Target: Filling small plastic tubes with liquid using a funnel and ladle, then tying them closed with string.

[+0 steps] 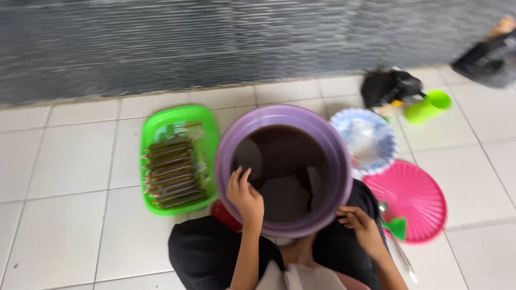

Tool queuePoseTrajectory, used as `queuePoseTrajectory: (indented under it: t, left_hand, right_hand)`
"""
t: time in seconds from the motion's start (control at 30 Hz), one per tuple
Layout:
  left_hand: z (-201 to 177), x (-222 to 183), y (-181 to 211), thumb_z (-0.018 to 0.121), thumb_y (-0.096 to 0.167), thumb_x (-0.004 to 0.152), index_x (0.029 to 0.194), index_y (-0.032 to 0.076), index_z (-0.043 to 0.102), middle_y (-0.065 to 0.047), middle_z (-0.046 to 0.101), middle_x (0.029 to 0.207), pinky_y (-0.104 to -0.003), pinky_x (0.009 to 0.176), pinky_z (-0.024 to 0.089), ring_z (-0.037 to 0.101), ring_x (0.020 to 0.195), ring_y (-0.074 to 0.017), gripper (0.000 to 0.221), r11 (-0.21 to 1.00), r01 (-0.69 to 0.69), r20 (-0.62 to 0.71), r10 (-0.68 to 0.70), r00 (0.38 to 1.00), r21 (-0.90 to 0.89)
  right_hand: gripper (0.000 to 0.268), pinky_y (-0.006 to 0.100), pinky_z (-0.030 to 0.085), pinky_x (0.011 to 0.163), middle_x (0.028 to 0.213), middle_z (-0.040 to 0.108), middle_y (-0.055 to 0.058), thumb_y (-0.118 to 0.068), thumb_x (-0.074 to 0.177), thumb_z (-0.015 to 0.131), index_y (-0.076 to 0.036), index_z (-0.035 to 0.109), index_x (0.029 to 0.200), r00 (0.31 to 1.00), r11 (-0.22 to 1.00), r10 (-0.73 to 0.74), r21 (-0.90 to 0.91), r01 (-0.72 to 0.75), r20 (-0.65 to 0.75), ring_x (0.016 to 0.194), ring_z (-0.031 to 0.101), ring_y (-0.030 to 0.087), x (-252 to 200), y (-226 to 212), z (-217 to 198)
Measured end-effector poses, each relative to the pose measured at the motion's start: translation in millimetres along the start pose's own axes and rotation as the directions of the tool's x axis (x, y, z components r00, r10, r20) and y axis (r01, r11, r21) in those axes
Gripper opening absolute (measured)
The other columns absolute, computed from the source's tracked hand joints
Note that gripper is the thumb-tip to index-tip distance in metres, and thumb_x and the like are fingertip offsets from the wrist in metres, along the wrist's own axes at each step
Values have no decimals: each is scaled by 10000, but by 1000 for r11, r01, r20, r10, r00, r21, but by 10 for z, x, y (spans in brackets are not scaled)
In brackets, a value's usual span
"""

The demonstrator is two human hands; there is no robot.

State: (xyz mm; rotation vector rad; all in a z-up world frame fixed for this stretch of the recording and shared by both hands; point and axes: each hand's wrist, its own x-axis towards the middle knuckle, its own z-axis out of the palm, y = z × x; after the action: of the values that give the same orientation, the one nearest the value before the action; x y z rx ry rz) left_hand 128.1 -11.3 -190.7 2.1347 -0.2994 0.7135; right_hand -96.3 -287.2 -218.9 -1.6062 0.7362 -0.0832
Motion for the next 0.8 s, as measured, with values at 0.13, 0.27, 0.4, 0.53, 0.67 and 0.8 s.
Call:
queuePoseTrajectory:
  t: [0.13,0.27,0.4,0.53,0.67,0.8]
  left_hand:
    - [484,-108,751,468,-146,791,1289,109,660,-116,607,1376,-465,1094,436,562,1284,-337,592,959,28,260,48,964,-281]
    - [999,-466,1326,481,1,1005,1312,49,618,-143,625,1327,-402,1068,497,632,1202,-307,340,833,122,478,184,859,-540]
    - [1826,-976,1494,583,73,998,1273,80,671,-154,694,1238,-442,944,597,680,1175,-365,289,746,480,776,77,626,-461]
    - [2305,-1074,1615,578,143,1026,1329,19,641,-260,644,1318,-461,1011,559,624,1244,-402,334,773,521,877,94,472,-363]
    - [2603,-933,1752,535,104,959,1460,-29,494,-333,533,1420,-495,1124,468,523,1352,-424,520,832,528,956,13,292,-172]
    - [2749,-983,1709,434,104,889,1531,22,368,-296,436,1499,-536,1239,315,418,1446,-432,650,874,485,979,-132,152,42]
  right_hand:
    - [292,319,526,843,1132,802,138,-111,1042,501,-55,697,1251,975,998,62,16,-60,-212,904,736,220,-273,315,-536]
    - [256,291,524,806,1123,793,131,-141,1026,571,-57,685,1240,963,999,18,41,-8,-268,940,716,186,-176,498,-729]
    - [256,460,576,920,1127,784,164,-163,1020,648,-64,728,1243,950,978,-126,-196,71,-286,1078,730,336,303,176,-826]
    - [264,468,573,927,1108,780,115,-323,1019,666,-173,739,1223,943,956,-143,-290,52,-302,1093,719,321,1011,69,-961]
    - [264,483,531,987,1165,740,55,-241,977,666,-234,723,1234,934,821,-255,-567,72,-251,1178,655,321,1767,47,-1027]
    - [423,547,316,1111,1354,598,-118,-345,876,741,-416,653,1284,981,481,-192,-874,65,-33,1316,500,211,2122,-16,-862]
